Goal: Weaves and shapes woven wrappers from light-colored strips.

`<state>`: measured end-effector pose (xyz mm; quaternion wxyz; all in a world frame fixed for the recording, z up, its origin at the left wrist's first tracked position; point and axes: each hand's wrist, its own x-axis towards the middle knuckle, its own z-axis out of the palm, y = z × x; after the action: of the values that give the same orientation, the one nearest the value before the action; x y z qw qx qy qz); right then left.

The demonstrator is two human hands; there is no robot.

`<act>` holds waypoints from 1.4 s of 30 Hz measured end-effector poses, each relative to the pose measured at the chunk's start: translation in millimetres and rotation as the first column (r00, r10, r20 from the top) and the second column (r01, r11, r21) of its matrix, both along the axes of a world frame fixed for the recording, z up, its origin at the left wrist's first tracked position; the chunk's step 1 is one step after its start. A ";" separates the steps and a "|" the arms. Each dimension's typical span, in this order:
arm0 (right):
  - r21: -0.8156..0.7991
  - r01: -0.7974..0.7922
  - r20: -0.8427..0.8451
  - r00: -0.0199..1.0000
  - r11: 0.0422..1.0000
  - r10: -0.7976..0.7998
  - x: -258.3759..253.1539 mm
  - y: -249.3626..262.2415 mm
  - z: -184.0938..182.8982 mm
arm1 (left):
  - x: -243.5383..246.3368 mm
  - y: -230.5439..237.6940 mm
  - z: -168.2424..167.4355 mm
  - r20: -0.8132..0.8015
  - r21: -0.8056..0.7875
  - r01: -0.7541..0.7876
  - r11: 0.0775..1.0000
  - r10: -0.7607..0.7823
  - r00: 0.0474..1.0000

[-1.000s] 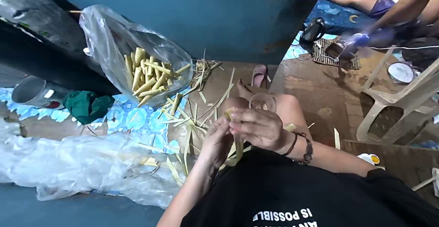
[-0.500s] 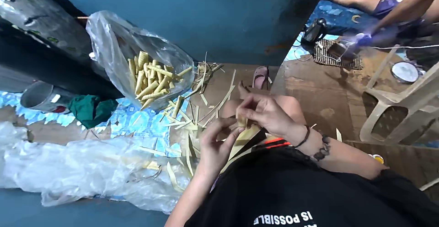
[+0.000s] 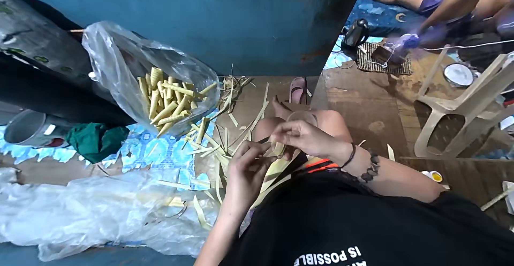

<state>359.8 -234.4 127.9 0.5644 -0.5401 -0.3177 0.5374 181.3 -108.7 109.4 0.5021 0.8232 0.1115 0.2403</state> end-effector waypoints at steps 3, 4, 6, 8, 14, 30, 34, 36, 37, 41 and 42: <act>-0.051 0.010 -0.132 0.991 0.999 -0.016 -5.9 2.3 -2.4 | 2.8 -4.0 -5.5 0.065 -0.010 -0.062 0.998 0.063 0.996; -0.051 -0.011 -0.138 0.990 0.999 0.004 -6.4 1.3 -3.1 | 2.8 -5.0 -7.1 0.067 -0.010 -0.074 0.997 0.074 0.995; -0.045 -0.060 -0.107 0.993 0.997 0.055 -4.4 -1.5 -2.7 | 2.3 -7.4 -11.5 0.078 -0.016 -0.081 0.997 0.082 0.994; -0.061 -0.073 -0.083 0.994 0.995 0.068 -2.1 -2.8 0.1 | 1.6 -8.8 -15.3 0.113 -0.030 -0.045 0.999 0.048 0.992; -0.095 -0.018 -0.223 0.975 0.995 -0.004 -10.7 -2.0 -6.3 | 2.1 -12.1 -11.5 0.151 -0.019 0.031 0.999 -0.028 0.988; 0.146 0.061 0.184 0.979 0.987 -0.088 -15.1 -18.5 -7.9 | 13.3 -12.1 12.1 0.042 0.042 -0.033 0.999 0.031 0.999; 0.120 0.101 0.227 0.966 0.988 -0.127 -13.3 -24.7 -6.4 | 13.5 -13.0 10.8 0.057 0.015 -0.023 1.000 0.022 0.998; -0.003 0.158 -0.060 0.986 0.987 -0.158 -15.1 -24.0 0.1 | 14.3 -12.5 11.7 0.096 0.002 0.029 1.000 -0.029 0.995; -0.023 0.161 -0.072 0.984 0.987 -0.162 -16.1 -24.6 1.1 | 13.8 -12.3 12.2 0.082 -0.008 0.059 0.998 -0.058 0.995; 0.349 0.060 0.736 0.601 0.935 -0.313 -15.8 -29.0 -14.6 | 12.0 -6.0 11.0 -0.010 -0.086 0.046 0.995 -0.047 0.999; 0.408 0.012 0.787 0.503 0.913 -0.358 -14.9 -28.7 -20.2 | 11.3 -4.1 11.4 -0.018 -0.105 0.048 0.993 -0.050 0.999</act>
<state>344.9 -263.1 107.7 0.4791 -0.6538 -0.5809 0.0751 192.6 -112.9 120.8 0.5493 0.8006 0.1087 0.2133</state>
